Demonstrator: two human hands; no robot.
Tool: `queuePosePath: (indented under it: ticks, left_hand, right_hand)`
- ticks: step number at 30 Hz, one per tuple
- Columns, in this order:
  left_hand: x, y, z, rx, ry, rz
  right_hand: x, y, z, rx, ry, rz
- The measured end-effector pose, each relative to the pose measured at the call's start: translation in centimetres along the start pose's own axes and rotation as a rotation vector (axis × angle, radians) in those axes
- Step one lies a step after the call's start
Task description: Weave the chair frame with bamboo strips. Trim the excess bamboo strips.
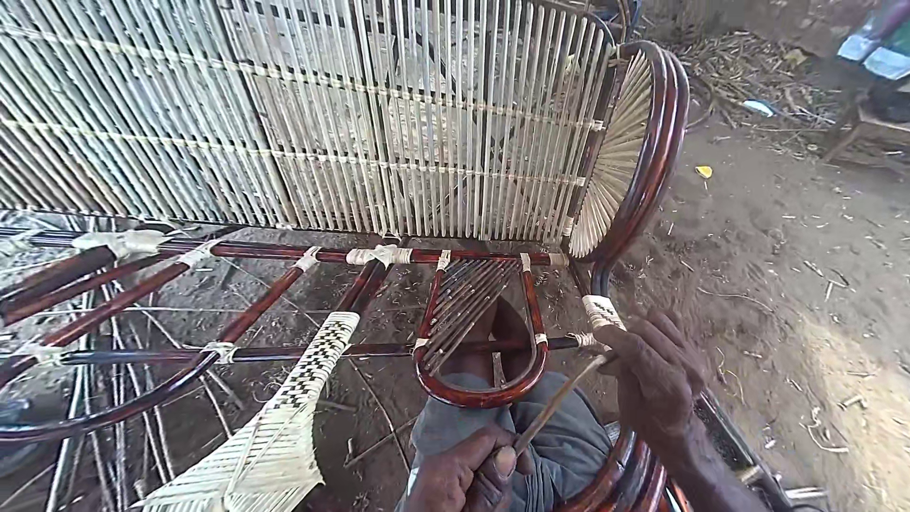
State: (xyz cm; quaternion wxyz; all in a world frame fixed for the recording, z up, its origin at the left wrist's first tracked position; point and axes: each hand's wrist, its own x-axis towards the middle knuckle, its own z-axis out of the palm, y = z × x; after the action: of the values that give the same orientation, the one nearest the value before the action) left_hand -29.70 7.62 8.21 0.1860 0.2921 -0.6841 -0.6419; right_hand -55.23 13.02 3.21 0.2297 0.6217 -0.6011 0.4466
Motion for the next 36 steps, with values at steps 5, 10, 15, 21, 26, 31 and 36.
queuePosePath:
  ticks: [5,10,15,21,26,31,36]
  left_hand:
    - [-1.3,-1.8,3.6,0.175,0.227,0.123]
    - [-1.9,-1.3,-1.8,0.458,-0.001,0.103]
    - [-1.1,2.0,-3.5,0.776,-0.080,0.214]
    - [-1.5,-1.5,-1.9,0.964,0.297,0.293]
    - [-0.2,-4.1,-0.1,1.021,0.493,0.372]
    - [0.0,-4.6,0.9,1.039,0.502,0.383]
    - [-1.0,-4.1,0.8,0.946,0.424,0.379]
  right_hand:
    - [-0.1,-1.9,1.2,0.063,0.014,0.161]
    - [3.4,3.0,-2.2,0.159,-0.360,-0.553]
    - [8.7,3.9,-4.3,0.105,-0.422,-1.014]
    - [5.7,3.1,-3.3,-0.007,-0.467,-0.720]
    - [3.4,-1.6,-1.3,0.036,-0.691,-0.399]
    - [3.1,-3.0,-0.1,0.171,-0.852,-0.311]
    - [3.2,-3.7,-0.3,0.427,-0.952,-0.092]
